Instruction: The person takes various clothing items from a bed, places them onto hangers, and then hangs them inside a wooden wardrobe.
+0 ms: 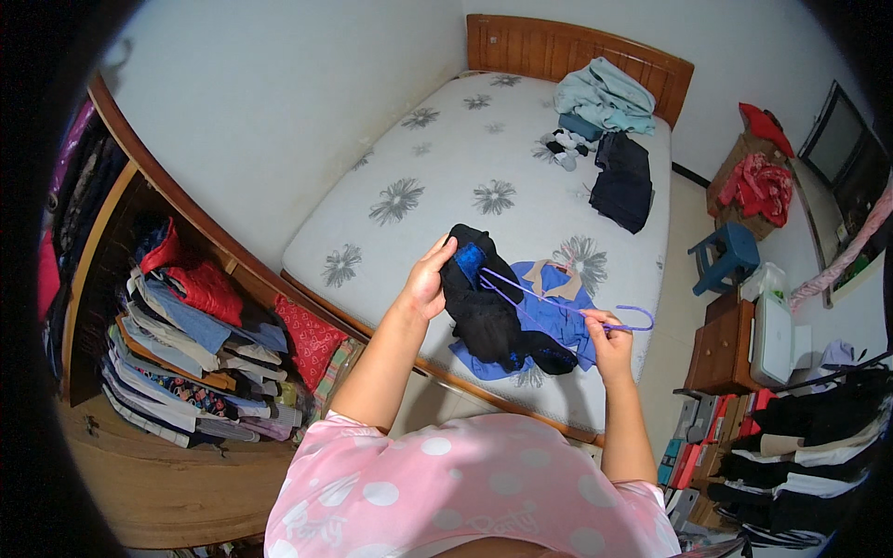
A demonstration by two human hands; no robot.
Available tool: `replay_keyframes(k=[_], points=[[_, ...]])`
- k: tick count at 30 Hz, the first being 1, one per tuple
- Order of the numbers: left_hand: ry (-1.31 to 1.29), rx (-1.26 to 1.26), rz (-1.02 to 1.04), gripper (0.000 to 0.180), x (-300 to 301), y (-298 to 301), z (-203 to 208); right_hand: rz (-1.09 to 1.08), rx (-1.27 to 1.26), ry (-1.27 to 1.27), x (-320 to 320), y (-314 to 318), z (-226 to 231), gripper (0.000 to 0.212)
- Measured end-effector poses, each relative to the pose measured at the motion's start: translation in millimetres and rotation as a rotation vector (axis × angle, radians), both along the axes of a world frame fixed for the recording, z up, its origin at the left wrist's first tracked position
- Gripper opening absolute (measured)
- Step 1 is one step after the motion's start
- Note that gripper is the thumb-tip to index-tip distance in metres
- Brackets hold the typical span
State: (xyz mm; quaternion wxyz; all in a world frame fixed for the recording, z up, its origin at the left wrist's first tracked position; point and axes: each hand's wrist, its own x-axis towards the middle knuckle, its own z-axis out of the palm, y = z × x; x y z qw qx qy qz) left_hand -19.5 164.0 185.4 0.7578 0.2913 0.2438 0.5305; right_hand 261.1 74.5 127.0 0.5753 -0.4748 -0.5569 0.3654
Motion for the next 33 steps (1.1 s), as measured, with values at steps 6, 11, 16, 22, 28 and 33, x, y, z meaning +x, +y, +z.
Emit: replay_keyframes(k=[6, 11, 16, 22, 28, 33], points=[[0.770, 0.412, 0.147, 0.027, 11.6, -6.9, 8.0, 0.049, 0.021, 0.012, -31.6, 3.5, -5.8, 0.014], [1.512, 1.213, 0.372, 0.027, 25.5, -16.4, 28.1, 0.010, -0.051, 0.135, -59.8, 10.1, 3.5, 0.015], [1.614, 1.393, 0.167, 0.045, 45.7, -39.3, 25.0, -0.075, -0.134, 0.350, -69.1, 18.8, 2.6, 0.018], [1.480, 1.435, 0.344, 0.038, 25.0, -32.0, 34.4, -0.067, -0.120, 0.503, -52.5, 24.0, -8.5, 0.020], [1.814, 1.360, 0.223, 0.030, 2.3, 6.4, 24.2, 0.083, -0.050, 0.345, -49.2, 22.9, 18.1, 0.018], [1.784, 1.395, 0.135, 0.031, 15.7, 2.1, 24.4, 0.095, -0.005, 0.076, -44.3, 33.8, 45.3, 0.016]])
